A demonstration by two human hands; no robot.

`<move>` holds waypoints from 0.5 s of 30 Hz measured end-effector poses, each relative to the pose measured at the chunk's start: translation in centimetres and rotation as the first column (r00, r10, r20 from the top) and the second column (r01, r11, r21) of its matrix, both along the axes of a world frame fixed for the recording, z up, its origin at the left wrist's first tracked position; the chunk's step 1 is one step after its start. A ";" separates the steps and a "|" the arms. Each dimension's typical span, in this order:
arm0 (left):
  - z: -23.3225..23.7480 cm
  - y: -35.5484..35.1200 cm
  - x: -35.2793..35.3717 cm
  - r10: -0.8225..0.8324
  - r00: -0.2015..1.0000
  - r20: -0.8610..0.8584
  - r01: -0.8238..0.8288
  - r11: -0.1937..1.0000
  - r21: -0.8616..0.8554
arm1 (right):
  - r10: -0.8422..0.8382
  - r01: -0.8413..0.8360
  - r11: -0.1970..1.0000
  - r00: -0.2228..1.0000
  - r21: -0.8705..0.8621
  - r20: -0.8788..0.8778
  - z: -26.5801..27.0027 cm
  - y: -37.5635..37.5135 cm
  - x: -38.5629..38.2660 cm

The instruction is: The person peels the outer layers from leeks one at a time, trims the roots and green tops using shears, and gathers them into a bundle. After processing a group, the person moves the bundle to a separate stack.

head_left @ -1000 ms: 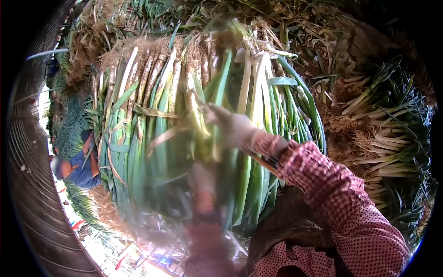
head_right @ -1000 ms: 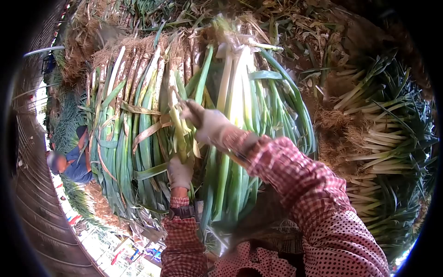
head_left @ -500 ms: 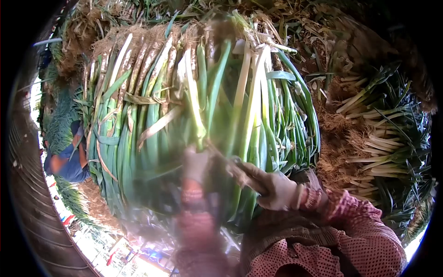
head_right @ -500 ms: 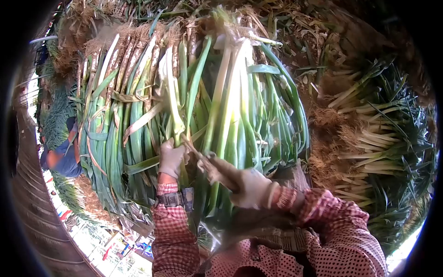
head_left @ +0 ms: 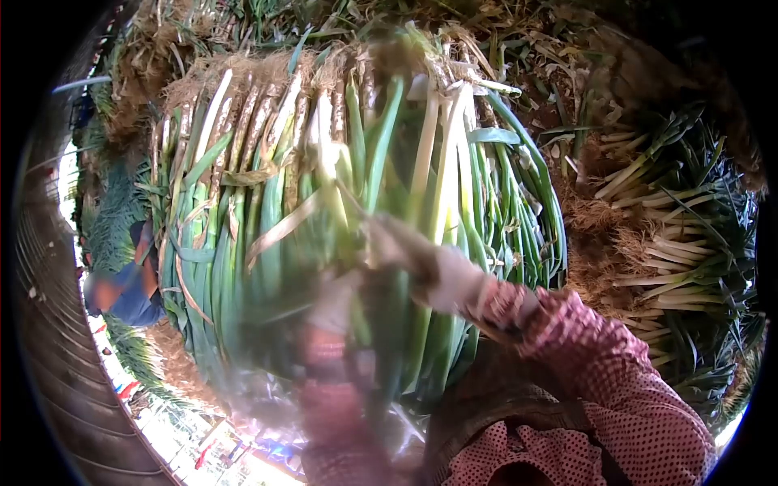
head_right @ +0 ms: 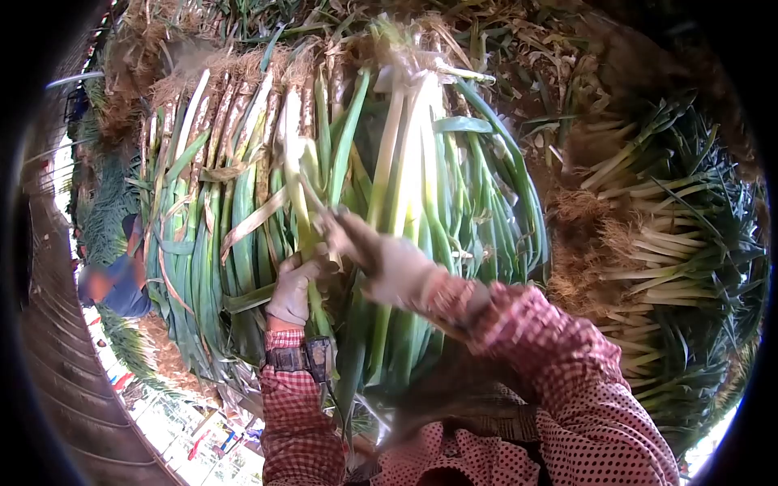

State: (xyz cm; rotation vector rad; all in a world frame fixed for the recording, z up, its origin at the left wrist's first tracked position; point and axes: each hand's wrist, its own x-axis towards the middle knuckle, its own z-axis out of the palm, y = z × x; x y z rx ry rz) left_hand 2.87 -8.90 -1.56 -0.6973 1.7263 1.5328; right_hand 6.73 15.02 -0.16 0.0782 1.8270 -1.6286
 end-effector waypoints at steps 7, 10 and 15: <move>0.4 -0.9 0.3 -0.060 0.998 -0.034 0.058 0.997 -0.054 | 0.043 -0.031 0.990 0.995 -0.138 0.086 0.2 0.5 1.8; -0.5 -1.0 1.4 -0.074 0.996 -0.047 0.073 0.997 -0.039 | 0.036 -0.025 0.992 0.996 -0.127 0.086 1.0 1.3 2.9; -4.3 -5.1 3.3 -0.080 0.997 -0.005 0.080 0.996 0.024 | -0.022 0.070 0.975 0.974 0.210 -0.227 -7.8 -3.3 -7.8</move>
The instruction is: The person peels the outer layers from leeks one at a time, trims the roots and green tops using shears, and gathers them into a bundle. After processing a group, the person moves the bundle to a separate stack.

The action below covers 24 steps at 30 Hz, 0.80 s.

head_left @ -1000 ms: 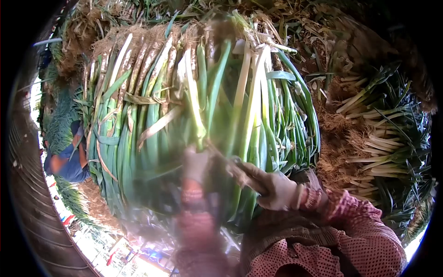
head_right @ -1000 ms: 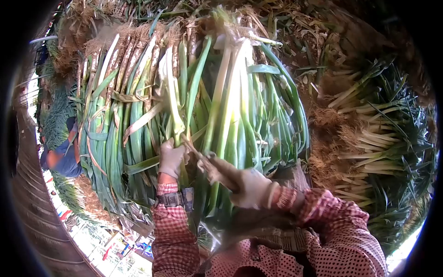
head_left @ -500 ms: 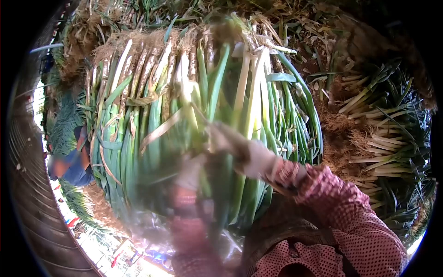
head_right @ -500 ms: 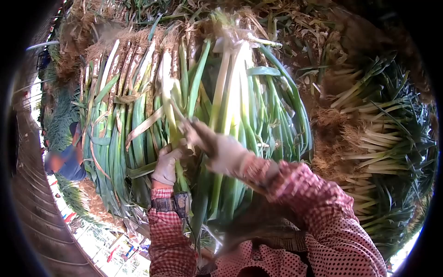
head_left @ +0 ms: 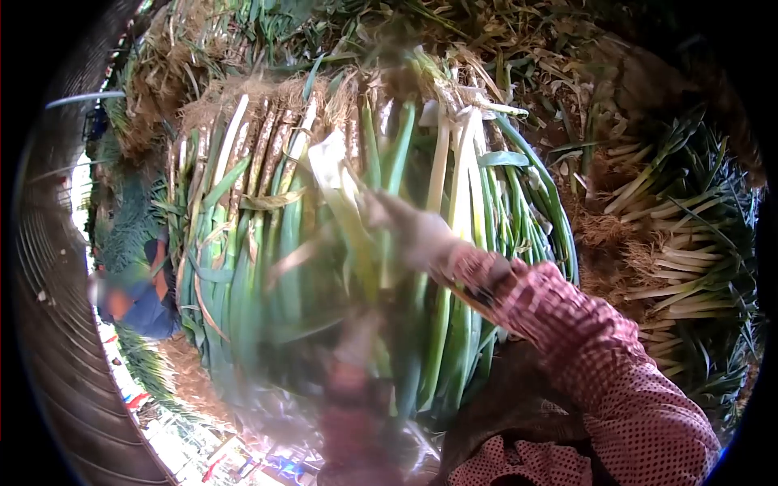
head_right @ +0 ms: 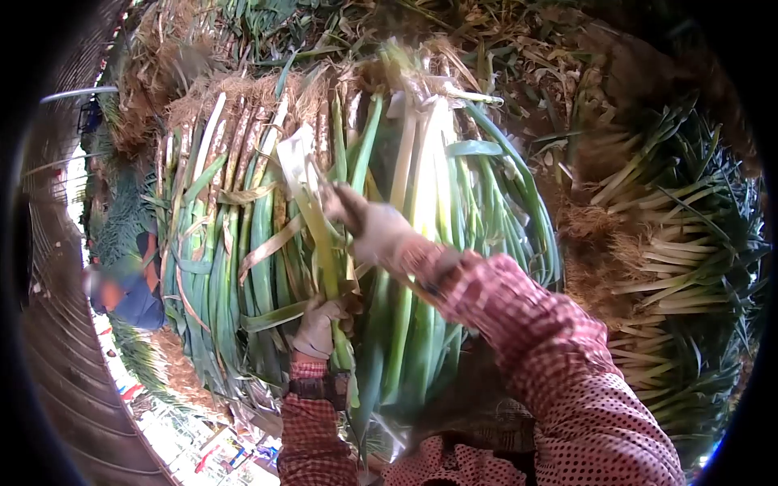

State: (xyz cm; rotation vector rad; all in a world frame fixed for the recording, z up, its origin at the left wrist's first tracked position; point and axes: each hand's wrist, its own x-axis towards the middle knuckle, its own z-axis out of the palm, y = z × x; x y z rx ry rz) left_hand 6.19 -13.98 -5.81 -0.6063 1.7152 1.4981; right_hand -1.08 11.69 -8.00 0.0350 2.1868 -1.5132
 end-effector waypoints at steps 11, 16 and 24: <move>5.2 4.2 -5.9 -0.783 0.621 -0.037 0.340 0.311 -0.887 | -0.047 0.081 0.870 0.995 -0.486 0.082 1.1 2.6 3.3; 2.6 -2.2 -20.1 -0.651 0.757 -0.063 -0.001 0.094 -0.996 | 0.075 -0.083 0.988 0.995 -0.131 -0.065 3.6 2.7 3.9; 9.1 3.5 -18.8 -0.799 0.444 0.405 0.347 -0.263 -0.900 | 0.093 -0.059 0.902 0.994 -0.428 0.061 4.6 2.2 8.7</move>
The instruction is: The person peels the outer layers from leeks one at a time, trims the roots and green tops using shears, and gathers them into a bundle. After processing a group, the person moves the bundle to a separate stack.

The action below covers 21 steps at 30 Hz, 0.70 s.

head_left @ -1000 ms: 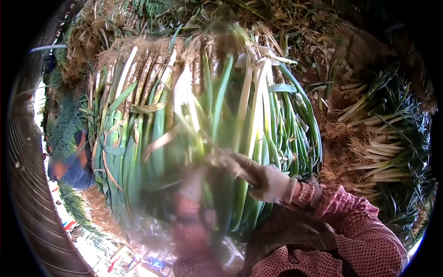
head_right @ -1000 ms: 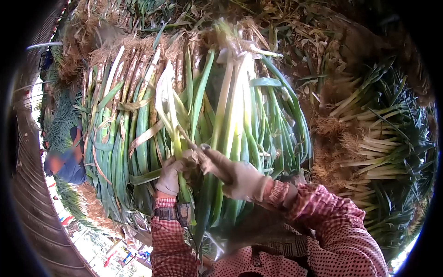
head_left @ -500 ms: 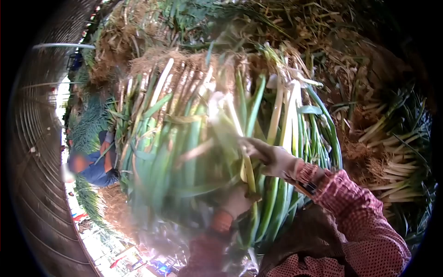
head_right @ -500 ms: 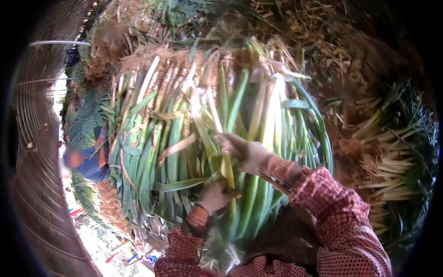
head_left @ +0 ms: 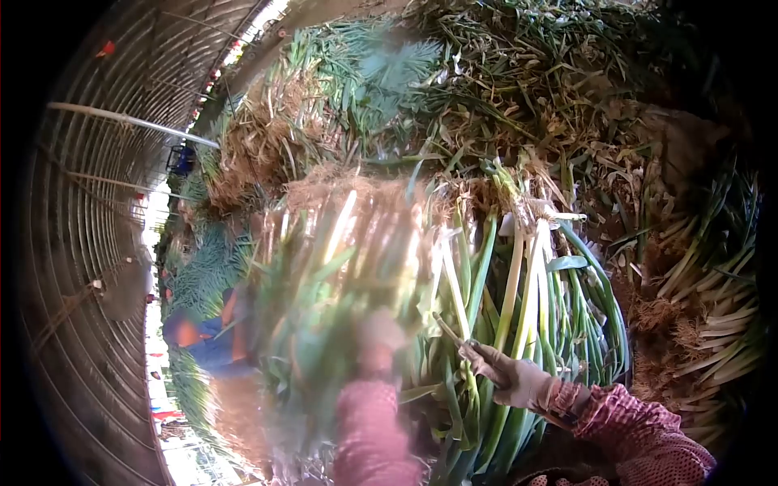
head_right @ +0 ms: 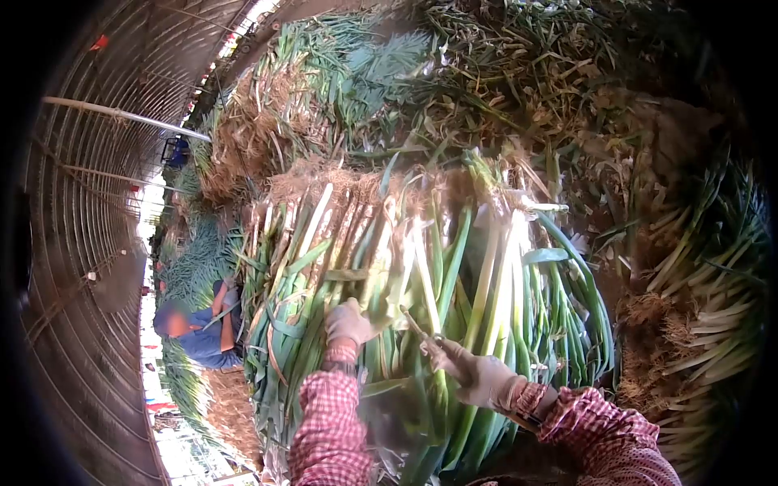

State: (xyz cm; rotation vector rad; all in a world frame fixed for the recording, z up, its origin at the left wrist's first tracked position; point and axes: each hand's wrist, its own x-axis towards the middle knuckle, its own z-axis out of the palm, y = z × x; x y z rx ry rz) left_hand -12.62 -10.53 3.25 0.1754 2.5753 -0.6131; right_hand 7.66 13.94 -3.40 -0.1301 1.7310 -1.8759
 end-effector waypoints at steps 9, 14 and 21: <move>-6.1 5.1 9.4 0.488 0.855 0.177 -0.465 0.569 0.678 | 0.004 -0.016 0.998 0.982 0.058 0.187 4.0 3.0 5.1; -7.2 3.9 11.1 0.530 0.682 0.504 -0.677 0.198 0.708 | 0.012 -0.065 0.981 0.960 0.182 0.279 2.3 1.6 1.7; -8.9 3.2 11.7 0.485 0.870 0.092 -0.434 0.663 0.610 | 0.058 -0.088 0.990 0.964 0.107 0.258 4.3 1.7 5.2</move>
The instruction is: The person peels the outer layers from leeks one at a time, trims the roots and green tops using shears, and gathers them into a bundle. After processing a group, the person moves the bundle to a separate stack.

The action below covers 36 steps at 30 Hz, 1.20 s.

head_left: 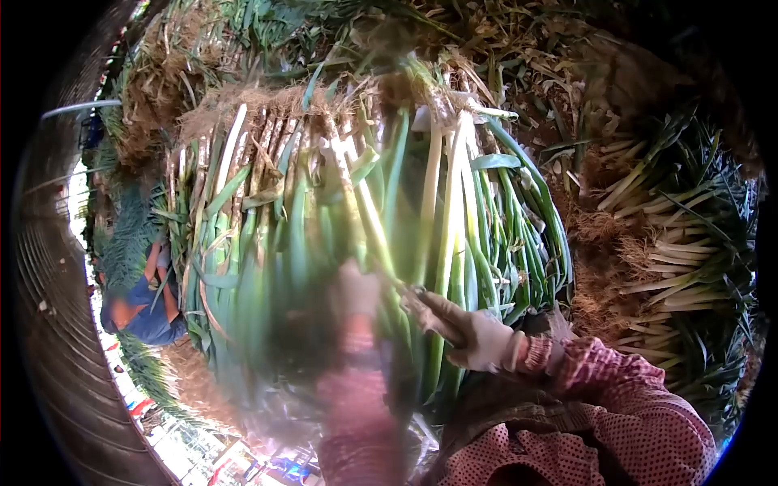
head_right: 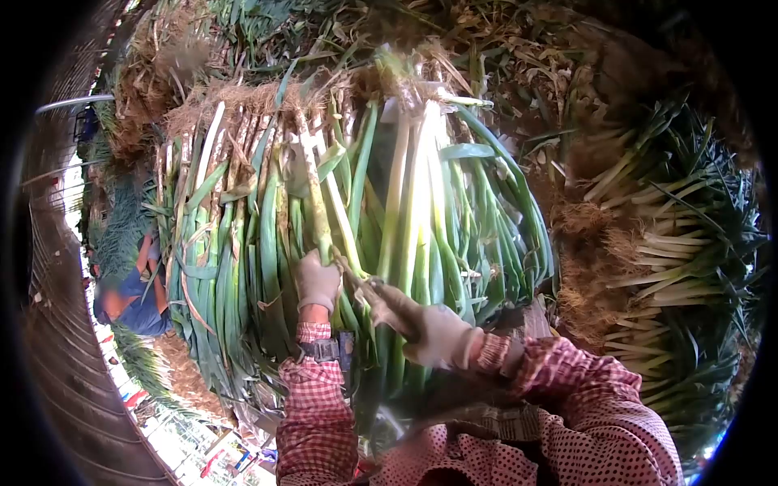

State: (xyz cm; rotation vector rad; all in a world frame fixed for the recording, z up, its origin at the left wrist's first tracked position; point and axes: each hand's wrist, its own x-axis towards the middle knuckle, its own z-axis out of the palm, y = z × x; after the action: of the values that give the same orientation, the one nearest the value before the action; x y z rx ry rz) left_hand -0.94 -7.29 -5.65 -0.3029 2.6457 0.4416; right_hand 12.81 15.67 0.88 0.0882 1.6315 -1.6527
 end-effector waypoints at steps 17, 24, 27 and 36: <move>4.6 -3.1 -1.4 0.228 0.836 0.499 -0.540 0.499 0.677 | -0.081 0.077 0.990 0.996 0.115 0.031 0.0 -2.2 -8.8; 3.4 -6.9 -1.1 0.177 0.778 0.603 -0.624 0.332 0.707 | -0.010 0.008 1.000 0.999 -0.027 -0.051 -0.5 -2.5 -1.6; 1.4 -7.0 -0.1 0.266 0.807 0.527 -0.588 0.283 0.757 | -0.004 0.006 0.995 1.000 0.098 -0.021 0.2 -2.4 -7.8; 1.9 -6.5 0.2 0.245 0.832 0.499 -0.555 0.341 0.759 | -0.088 0.108 0.986 0.984 0.124 -0.156 -2.8 -3.4 -12.1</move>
State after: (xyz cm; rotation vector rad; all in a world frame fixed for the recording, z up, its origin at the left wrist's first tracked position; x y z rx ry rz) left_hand -0.78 -13.75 -3.74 -0.6158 1.6347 1.7240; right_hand 0.71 12.24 -1.89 0.1151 1.8772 -1.6567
